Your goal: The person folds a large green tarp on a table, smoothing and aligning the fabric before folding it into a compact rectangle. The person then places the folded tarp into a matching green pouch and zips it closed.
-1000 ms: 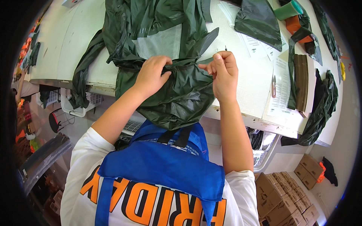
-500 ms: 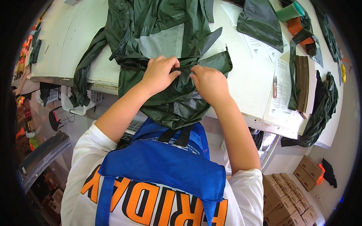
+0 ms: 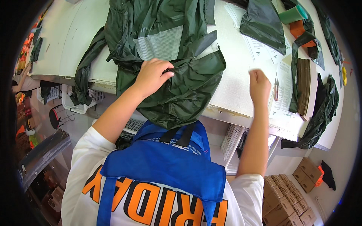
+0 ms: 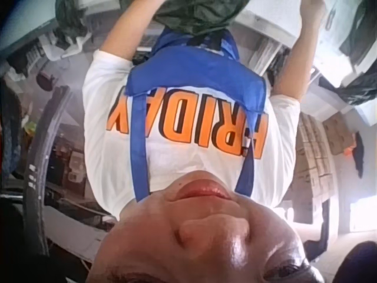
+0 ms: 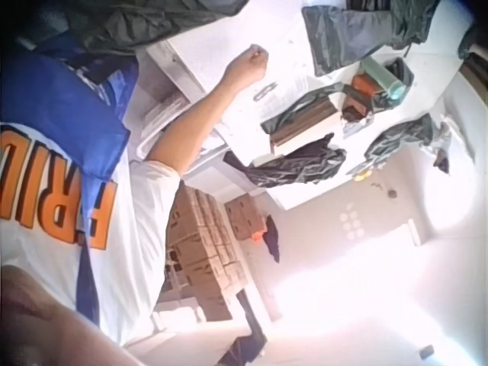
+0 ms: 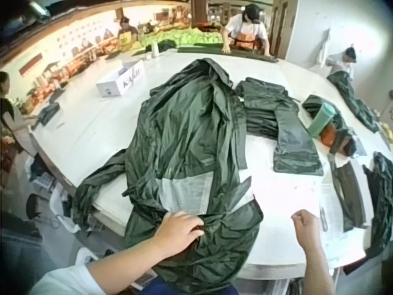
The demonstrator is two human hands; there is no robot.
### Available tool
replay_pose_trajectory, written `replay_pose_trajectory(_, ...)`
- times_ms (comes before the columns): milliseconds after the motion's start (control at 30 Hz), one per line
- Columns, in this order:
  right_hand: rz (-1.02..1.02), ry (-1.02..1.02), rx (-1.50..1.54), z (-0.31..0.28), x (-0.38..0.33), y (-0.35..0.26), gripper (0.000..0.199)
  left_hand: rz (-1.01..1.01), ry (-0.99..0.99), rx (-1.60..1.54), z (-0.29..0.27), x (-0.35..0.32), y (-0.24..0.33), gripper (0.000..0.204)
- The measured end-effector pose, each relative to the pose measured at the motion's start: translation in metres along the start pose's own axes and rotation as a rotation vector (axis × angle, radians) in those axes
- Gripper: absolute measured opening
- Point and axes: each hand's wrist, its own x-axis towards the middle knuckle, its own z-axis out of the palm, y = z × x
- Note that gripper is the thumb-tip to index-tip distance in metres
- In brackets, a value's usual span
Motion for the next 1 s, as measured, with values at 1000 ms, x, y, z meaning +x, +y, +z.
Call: replay_pose_trajectory(1000,-0.339,-0.602,0.057,0.066,0.020,-0.059,0.023,-0.801,0.469,-0.806,-0.056,-0.084,-0.120,0.018)
